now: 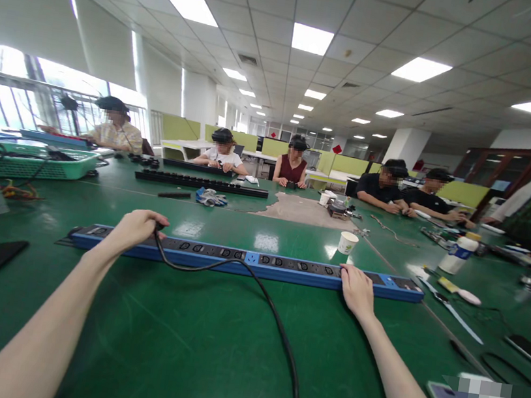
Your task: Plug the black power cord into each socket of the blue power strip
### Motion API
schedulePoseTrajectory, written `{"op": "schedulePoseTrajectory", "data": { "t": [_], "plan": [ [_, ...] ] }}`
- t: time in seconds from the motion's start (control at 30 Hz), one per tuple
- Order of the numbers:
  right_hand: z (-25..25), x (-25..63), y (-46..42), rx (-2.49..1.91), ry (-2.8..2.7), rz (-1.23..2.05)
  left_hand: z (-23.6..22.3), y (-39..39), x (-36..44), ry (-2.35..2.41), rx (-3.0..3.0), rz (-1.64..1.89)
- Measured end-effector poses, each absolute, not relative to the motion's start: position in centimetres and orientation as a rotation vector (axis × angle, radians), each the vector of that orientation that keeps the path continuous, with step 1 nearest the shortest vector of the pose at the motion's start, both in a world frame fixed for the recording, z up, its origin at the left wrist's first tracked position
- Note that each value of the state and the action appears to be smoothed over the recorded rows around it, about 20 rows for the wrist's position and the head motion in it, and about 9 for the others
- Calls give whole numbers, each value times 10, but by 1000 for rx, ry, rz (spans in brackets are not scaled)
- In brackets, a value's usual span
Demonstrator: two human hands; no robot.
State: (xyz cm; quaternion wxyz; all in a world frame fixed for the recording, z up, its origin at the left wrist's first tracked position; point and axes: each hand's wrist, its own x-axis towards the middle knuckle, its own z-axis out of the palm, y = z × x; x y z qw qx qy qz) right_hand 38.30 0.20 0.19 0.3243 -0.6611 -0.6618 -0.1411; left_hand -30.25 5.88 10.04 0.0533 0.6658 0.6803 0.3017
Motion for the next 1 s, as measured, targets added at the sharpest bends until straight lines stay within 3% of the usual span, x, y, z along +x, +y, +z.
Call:
{"op": "schedulePoseTrajectory", "data": {
  "t": [0.2, 0.43, 0.6, 1.0],
  "plan": [
    [1, 384, 3, -1734, -1748, -381, 92, 68, -325, 2047, 2382, 706],
    [-1, 386, 4, -1728, -1744, -387, 108, 52, -330, 2370, 2166, 559],
    [-1, 385, 4, -1734, -1739, -378, 107, 43, -318, 2630, 1982, 650],
    [1, 383, 2, -1738, -1731, -379, 64, 59, -315, 2611, 1902, 804]
  ]
}}
